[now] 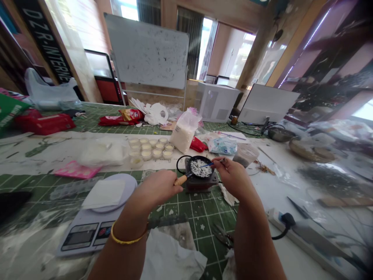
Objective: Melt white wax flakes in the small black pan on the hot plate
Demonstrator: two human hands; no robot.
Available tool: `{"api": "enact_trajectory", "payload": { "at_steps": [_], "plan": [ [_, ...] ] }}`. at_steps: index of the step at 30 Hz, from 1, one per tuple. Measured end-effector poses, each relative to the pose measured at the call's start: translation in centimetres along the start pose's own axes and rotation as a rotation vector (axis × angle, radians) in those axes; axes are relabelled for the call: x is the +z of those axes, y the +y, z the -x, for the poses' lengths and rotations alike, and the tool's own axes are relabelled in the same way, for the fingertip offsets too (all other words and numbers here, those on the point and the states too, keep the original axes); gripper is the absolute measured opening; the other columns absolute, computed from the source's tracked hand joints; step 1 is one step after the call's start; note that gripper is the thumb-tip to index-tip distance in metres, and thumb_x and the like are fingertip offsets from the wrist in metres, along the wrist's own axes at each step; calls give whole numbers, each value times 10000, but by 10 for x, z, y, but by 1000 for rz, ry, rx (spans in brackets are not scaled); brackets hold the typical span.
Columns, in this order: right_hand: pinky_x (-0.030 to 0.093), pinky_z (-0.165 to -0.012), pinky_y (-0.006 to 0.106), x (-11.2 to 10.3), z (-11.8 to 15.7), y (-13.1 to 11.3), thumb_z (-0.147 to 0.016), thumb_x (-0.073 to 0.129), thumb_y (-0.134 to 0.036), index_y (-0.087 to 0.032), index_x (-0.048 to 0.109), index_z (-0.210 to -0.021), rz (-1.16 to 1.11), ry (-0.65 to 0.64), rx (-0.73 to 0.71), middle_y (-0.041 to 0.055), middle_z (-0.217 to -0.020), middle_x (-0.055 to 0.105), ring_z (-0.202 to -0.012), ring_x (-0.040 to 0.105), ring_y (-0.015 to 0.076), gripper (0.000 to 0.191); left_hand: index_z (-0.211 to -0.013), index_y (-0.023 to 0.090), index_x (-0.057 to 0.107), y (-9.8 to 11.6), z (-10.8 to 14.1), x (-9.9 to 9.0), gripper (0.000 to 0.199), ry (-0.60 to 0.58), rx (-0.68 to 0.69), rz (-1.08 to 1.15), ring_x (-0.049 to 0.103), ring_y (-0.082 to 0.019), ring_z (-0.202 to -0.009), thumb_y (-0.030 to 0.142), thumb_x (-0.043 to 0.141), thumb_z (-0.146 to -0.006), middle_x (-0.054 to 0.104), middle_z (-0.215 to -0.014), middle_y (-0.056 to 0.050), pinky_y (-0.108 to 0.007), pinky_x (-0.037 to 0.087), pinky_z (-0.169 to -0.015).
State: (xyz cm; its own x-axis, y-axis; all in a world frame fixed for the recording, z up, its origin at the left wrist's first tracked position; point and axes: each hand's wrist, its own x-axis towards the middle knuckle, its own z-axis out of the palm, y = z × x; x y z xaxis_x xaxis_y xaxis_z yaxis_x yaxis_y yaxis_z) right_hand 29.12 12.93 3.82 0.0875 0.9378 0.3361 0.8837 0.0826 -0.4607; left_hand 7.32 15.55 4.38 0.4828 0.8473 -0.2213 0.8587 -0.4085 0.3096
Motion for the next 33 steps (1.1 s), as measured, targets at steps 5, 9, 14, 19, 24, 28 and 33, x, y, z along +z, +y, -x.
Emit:
{"api": "enact_trajectory", "payload": {
  "at_steps": [5,9,14,19,24,28,33],
  "plan": [
    [399,-690,286,2,-2,0,-854,395,-354,-226,629,-944,-14,-20,5,37,-847,683,-774,604,193,281,-684,179,547,-1,1,0,319,4,4,-2,550,-192,-634,464,419,-753,609,-743,-53,-278,295,-517],
    [401,-705,285,2,-1,-1,-852,395,-368,-220,634,-950,-57,43,-9,40,-839,682,-786,601,189,297,-669,177,545,-1,1,0,330,-8,6,-13,548,-186,-619,465,412,-761,607,-723,-50,-276,289,-509],
    [404,-683,287,2,-1,-1,-845,402,-365,-215,639,-953,-42,-45,-10,41,-820,679,-744,597,183,301,-679,177,551,1,1,-1,321,3,11,-11,553,-185,-628,456,418,-764,613,-740,-53,-272,299,-510],
    [401,-693,282,0,1,-2,-856,389,-372,-217,627,-946,-60,-10,-9,34,-832,682,-773,602,183,298,-690,177,557,1,2,-2,320,-2,8,-10,559,-193,-639,453,417,-769,621,-752,-59,-273,306,-518],
    [397,-704,291,-3,0,3,-856,385,-362,-204,632,-930,-4,36,31,51,-837,684,-785,605,197,302,-698,177,563,2,2,-2,325,-12,-3,-18,564,-198,-646,458,416,-773,627,-758,-61,-273,307,-530],
    [391,-709,302,-6,-2,6,-856,387,-330,-192,637,-927,71,43,77,70,-867,684,-799,607,211,294,-705,175,560,2,2,-3,321,-27,-5,-27,559,-197,-644,449,409,-775,624,-765,-63,-272,306,-528],
    [393,-687,280,-2,1,0,-867,379,-355,-217,622,-918,-14,-53,-25,29,-802,684,-753,606,183,284,-695,175,550,1,1,-1,322,-11,7,-26,553,-192,-640,451,404,-774,612,-750,-57,-270,295,-517]
  ]
}}
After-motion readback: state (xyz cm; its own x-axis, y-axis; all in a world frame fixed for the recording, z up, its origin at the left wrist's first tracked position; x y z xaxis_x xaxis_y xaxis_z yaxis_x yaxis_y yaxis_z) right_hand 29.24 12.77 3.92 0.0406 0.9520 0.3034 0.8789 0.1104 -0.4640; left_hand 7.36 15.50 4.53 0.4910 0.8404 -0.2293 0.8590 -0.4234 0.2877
